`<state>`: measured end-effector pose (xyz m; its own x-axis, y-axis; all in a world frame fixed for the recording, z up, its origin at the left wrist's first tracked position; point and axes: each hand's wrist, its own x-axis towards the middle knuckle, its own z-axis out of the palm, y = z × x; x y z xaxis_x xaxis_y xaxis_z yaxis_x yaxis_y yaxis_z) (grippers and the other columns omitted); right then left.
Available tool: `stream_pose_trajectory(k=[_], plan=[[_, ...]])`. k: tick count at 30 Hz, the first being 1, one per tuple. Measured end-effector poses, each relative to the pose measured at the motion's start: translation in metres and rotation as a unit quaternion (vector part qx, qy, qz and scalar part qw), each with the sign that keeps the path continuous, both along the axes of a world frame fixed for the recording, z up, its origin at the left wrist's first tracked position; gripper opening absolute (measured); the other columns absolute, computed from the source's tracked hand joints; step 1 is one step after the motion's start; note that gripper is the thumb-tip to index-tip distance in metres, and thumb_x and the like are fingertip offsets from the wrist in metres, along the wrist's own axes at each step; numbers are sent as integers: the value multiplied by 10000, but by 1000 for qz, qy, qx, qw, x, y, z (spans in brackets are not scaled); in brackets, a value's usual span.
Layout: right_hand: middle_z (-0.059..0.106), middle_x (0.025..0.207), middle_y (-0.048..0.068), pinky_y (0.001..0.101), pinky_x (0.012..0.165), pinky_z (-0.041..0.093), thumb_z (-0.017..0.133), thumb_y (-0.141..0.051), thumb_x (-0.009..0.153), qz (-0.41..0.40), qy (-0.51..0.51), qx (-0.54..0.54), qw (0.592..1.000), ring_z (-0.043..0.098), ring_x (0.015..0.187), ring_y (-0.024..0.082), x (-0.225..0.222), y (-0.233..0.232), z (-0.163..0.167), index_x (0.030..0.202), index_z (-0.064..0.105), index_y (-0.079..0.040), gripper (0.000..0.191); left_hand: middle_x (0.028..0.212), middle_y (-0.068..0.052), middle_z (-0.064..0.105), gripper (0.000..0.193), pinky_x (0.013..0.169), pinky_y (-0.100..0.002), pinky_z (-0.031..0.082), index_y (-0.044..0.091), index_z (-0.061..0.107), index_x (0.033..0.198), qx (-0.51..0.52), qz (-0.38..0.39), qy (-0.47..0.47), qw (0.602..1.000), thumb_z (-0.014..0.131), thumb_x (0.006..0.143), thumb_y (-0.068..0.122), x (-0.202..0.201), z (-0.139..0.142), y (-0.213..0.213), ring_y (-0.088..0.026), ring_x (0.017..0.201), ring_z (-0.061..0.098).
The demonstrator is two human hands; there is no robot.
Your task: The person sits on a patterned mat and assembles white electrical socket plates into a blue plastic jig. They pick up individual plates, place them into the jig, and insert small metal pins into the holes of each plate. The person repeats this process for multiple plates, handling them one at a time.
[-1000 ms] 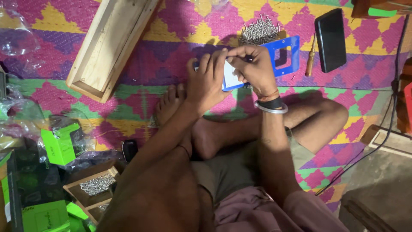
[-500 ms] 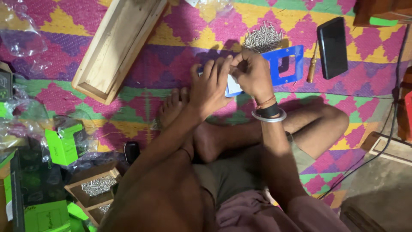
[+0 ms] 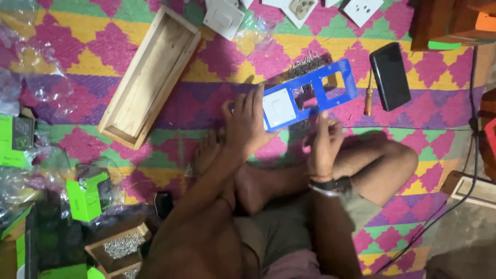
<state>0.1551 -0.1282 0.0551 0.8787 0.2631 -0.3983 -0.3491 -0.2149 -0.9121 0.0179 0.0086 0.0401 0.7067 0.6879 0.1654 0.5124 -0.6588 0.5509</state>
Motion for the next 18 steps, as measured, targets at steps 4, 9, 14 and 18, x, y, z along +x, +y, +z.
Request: stream_pose_trajectory(k=[4,9,14,18], plan=[[630,714,33,276,529,513,525,-350,1055,97,97,55,989,610,560,128,-7,-11,-9,958,576,-90,282,1357,-136,542,1213,986,-602,347,12,408,1501,-24,-17,29,999,890,558,603,3,16,-3,-320,1219,530],[659,708,83,299,547,520,499,-260,1127,139,60,80,985,632,566,161,0,-9,-14,925,562,-41,304,1300,-179,565,1157,898,-611,374,-13,486,1413,-118,-33,23,992,911,543,619,-10,23,-1,-365,1155,549],[650,706,85,287,572,502,491,-209,1145,188,57,89,977,606,572,148,0,-9,-5,970,600,-28,274,1108,-97,732,395,888,-357,566,39,708,1296,-401,-17,-136,906,766,964,245,-33,-9,20,-200,990,695],[633,680,81,278,542,491,495,-189,1123,197,49,75,976,602,545,148,-5,-1,6,1008,601,-33,221,985,-54,770,333,729,-242,564,18,727,1231,-585,12,-165,794,755,925,145,-47,-25,26,-80,818,691]])
